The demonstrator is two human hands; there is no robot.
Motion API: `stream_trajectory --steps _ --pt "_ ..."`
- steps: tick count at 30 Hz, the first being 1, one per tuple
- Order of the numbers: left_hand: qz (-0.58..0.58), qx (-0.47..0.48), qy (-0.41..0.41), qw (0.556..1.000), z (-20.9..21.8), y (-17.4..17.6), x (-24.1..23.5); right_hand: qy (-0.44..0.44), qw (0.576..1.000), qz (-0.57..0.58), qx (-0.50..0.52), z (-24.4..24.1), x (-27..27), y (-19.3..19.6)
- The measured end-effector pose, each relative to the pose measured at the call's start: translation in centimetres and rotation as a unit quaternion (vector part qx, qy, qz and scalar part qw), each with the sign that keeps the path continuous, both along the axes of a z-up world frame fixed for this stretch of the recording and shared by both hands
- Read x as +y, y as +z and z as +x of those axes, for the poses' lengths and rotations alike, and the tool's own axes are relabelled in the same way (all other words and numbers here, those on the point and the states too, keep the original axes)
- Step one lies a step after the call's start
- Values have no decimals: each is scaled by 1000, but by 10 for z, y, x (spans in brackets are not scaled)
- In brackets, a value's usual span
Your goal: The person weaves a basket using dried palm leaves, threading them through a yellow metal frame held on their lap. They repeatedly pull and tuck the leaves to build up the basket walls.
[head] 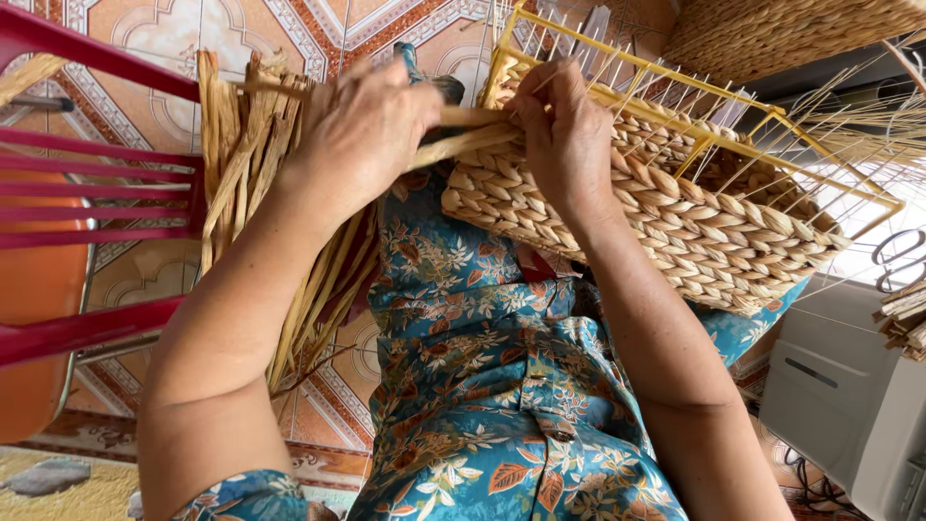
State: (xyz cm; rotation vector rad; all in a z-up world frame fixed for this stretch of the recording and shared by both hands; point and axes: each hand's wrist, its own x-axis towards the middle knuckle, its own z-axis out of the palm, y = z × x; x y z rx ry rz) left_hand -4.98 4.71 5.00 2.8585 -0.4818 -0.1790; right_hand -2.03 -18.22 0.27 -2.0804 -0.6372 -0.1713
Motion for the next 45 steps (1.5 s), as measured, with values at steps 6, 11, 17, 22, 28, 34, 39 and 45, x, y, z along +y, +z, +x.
stream_trajectory --steps 6,11,17,22,28,34,39,45 --pt "-49 -253 -129 958 -6 -20 -21 -63 993 28 94 9 -18 28" --pt "-15 -99 -106 989 7 -6 6 67 995 -57 -56 0 -9 30" --pt "-157 -342 -81 923 -7 32 12 47 994 -91 -38 16 6 6" --pt "-33 -313 5 949 -4 -35 -22 7 990 -118 -72 11 5 -3" --pt "-123 -83 7 989 -11 -70 -19 -51 998 -43 10 2 17 2" --pt "-368 104 88 920 3 -62 -12 -75 985 -92 -126 -11 13 -8" --pt "-532 81 31 842 29 -90 -21 -45 978 -156 -134 -24 11 -5" --pt "-626 138 42 766 36 -105 -25 -34 947 -317 -19 -12 25 -9"
